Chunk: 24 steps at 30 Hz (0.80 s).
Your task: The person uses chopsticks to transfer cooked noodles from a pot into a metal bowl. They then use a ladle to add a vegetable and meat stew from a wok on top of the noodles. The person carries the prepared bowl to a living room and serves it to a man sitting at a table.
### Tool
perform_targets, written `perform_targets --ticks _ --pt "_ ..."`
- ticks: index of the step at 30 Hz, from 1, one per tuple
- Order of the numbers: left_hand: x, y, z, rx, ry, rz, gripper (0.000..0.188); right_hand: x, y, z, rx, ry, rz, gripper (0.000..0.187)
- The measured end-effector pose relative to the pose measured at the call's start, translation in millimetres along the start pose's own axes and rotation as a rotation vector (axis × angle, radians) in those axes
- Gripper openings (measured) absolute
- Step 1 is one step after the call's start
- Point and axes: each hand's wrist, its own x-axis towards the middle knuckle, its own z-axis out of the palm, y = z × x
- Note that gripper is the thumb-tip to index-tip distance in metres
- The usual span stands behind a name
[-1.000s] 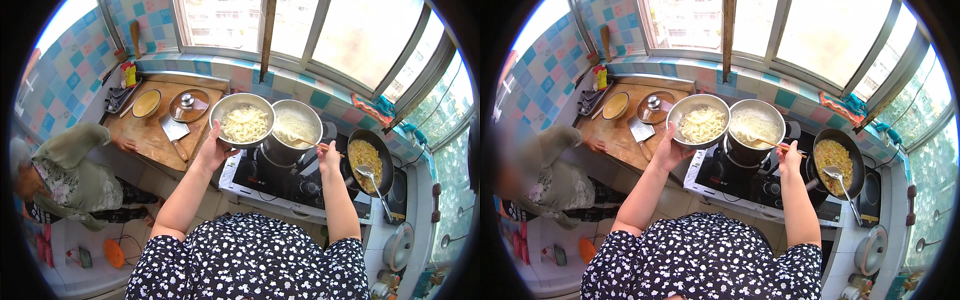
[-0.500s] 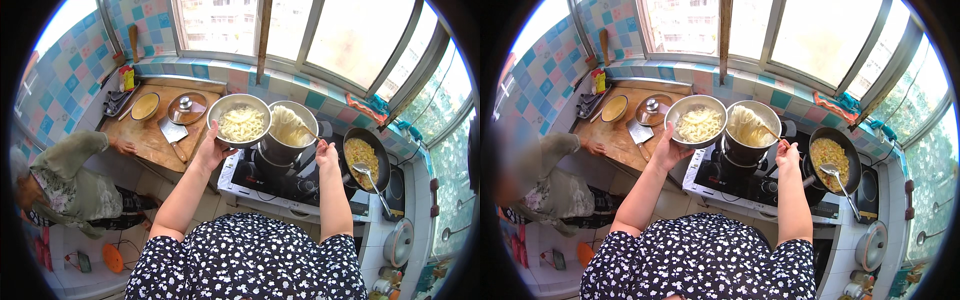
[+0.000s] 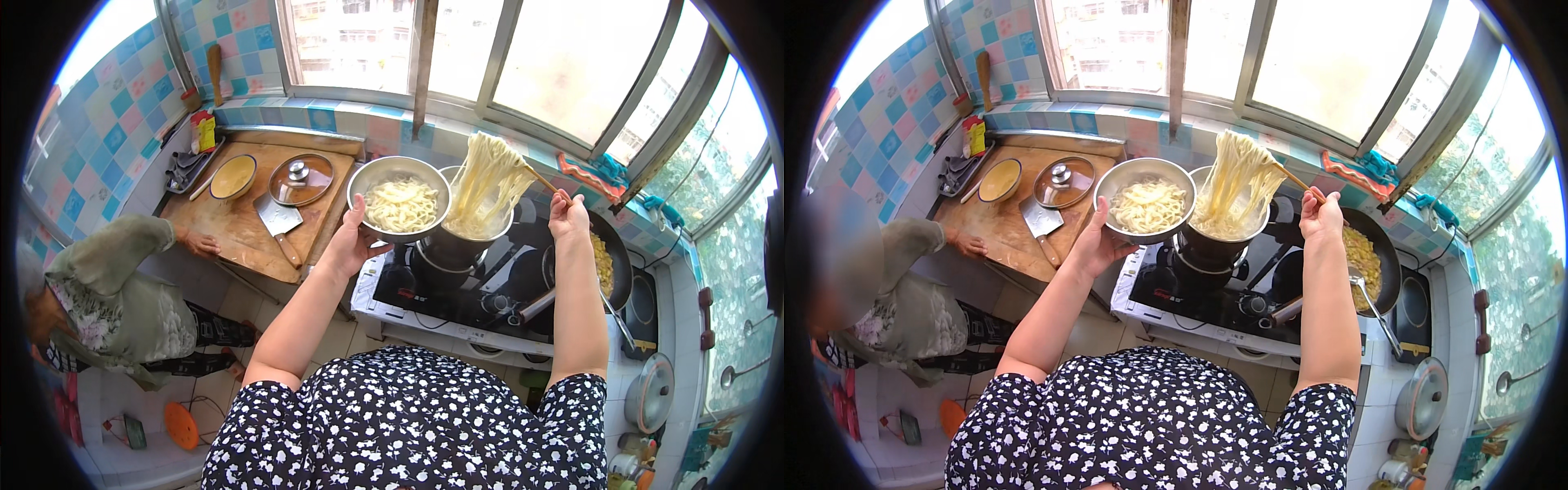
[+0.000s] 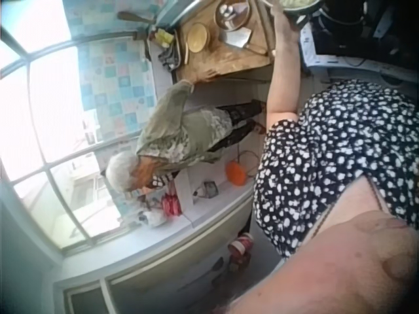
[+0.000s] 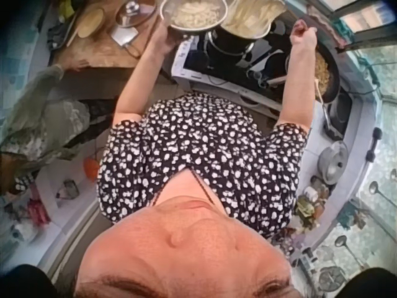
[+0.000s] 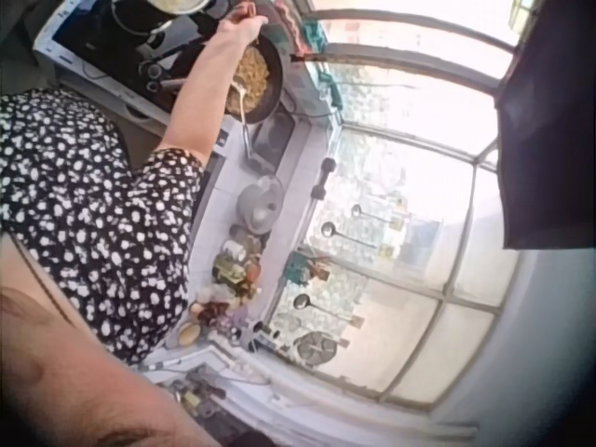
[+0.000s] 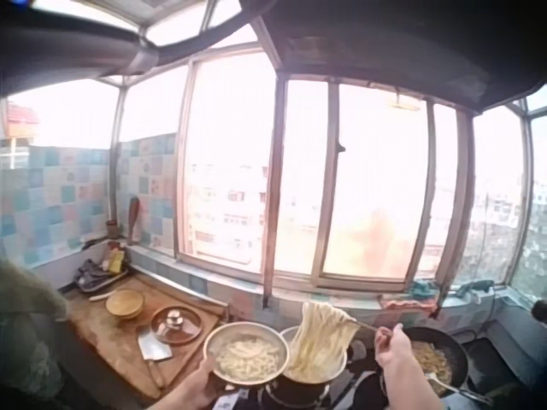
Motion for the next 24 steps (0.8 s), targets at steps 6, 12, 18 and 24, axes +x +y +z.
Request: perform_targets --ticks 6,12,18,24 --pt "15.6 -1.8 1.3 0.014 -0.061 -0.028 0.078 -12.1 -36.8 36.8 0.006 -0.071 -0.090 0.056" --pt "25.2 2.4 15.4 0.021 -0.024 -0.038 0.076 -40.1 -75.4 92.3 -0.020 -0.107 -0.230 0.056" --pt "44.5 -2.7 23.3 0.026 -0.047 -0.069 0.070 -72.9 -113.1 154.9 0.034 -0.228 -0.337 0.050" --pt "63.2 -14.4 51.2 0.031 -0.074 -0.103 0.072 -88.8 -153.6 197.9 0.062 -0.339 -0.389 0.019"
